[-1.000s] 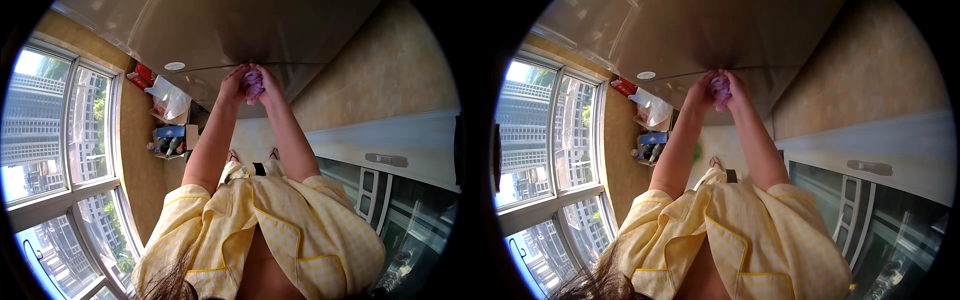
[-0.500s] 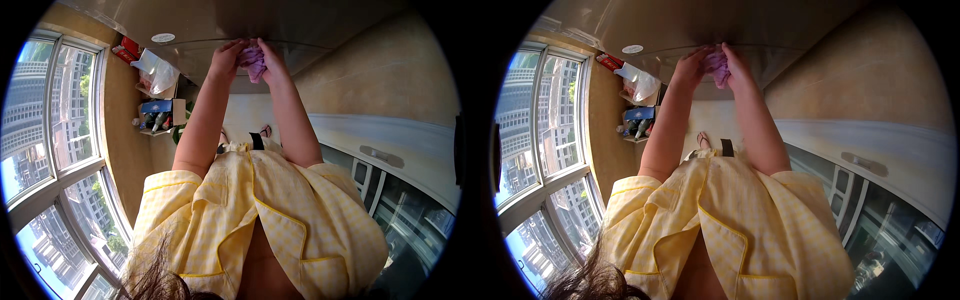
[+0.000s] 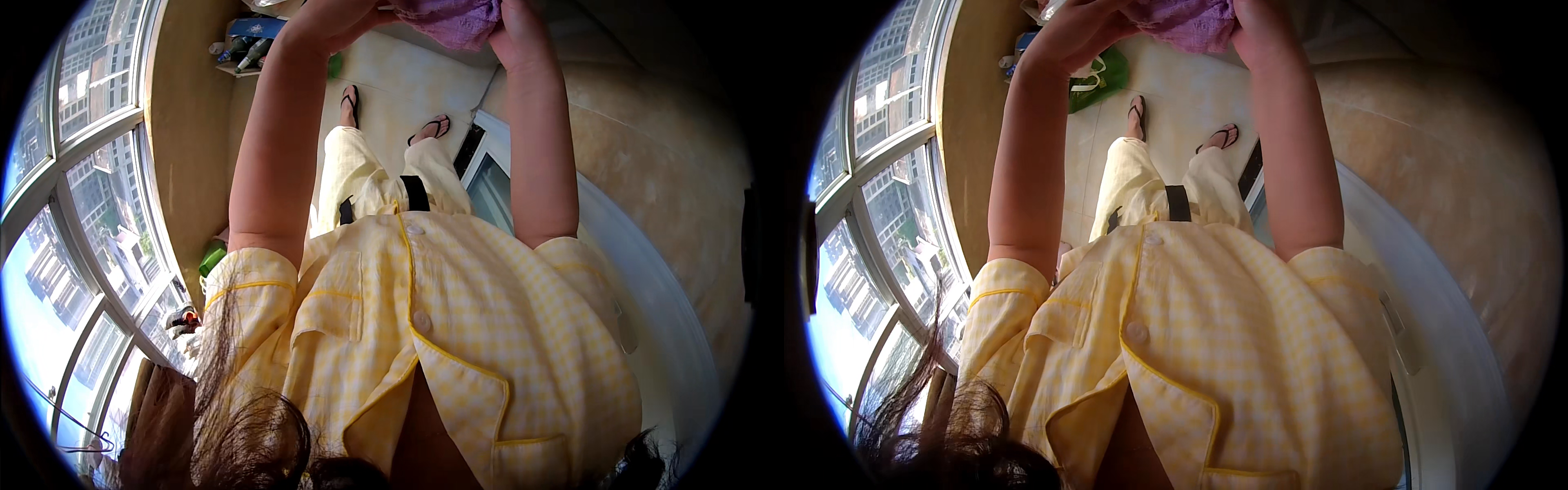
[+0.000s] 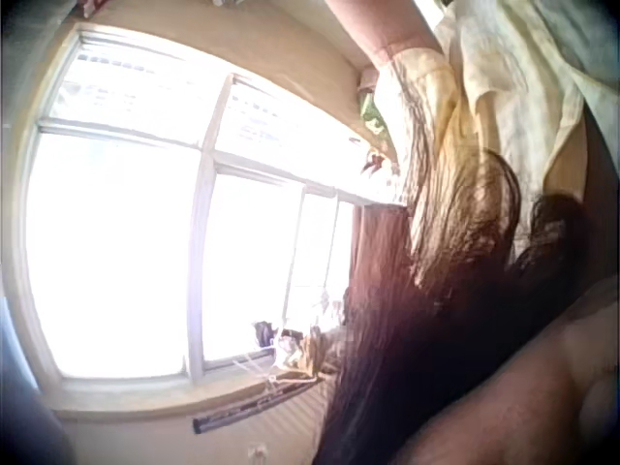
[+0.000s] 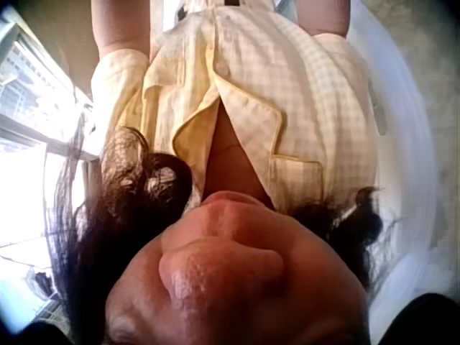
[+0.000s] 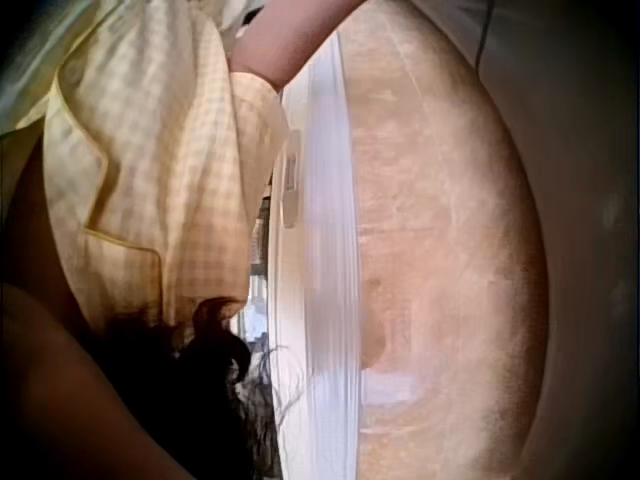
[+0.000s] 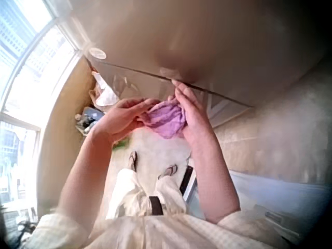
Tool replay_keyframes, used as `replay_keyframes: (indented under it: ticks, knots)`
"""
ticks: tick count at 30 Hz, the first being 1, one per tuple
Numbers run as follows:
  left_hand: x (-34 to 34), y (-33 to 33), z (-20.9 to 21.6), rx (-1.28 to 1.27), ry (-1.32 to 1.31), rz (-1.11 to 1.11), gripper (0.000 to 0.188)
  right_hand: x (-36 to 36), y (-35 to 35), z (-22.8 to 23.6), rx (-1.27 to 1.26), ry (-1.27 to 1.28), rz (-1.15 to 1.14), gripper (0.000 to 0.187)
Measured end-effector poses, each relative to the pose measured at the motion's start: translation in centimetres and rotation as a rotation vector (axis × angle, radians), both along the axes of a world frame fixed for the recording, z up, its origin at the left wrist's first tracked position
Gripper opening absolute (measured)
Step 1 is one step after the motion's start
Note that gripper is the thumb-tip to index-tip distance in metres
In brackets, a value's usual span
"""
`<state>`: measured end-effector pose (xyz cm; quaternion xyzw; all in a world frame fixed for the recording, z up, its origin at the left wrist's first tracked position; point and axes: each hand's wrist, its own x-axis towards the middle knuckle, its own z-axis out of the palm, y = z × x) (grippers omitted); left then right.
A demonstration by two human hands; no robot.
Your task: The person washes a purple cloth in the kitchen sink, then walks to the balcony and wipes the exterior of a refrigerator with the cloth. The person opens the refrigerator door briefly before closing it and continuing to wipe the surface.
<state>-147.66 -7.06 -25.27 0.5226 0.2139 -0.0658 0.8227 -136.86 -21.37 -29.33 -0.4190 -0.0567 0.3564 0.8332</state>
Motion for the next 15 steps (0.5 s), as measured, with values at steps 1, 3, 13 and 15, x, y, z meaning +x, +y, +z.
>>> replay_keyframes:
  ticks: [1,3,13,15]
  knots:
    - [-0.2,-0.2,0.2,0.017,0.022,0.014,0.034,0.2,-0.2,-0.1,0.014,-0.033,0.024,0.029]
    - [-0.3,0.1,0.4,0.063,0.056,0.043,0.034,0.9,0.0,-0.2,0.054,-0.109,0.072,0.029]
    - [-1.3,0.3,0.6,0.072,0.033,0.089,0.033,0.6,-0.5,0.9,0.036,-0.037,0.216,0.036]
    - [-1.5,0.2,0.3,0.042,0.019,0.086,0.033,0.4,-0.6,0.9,0.028,-0.051,0.201,0.036]
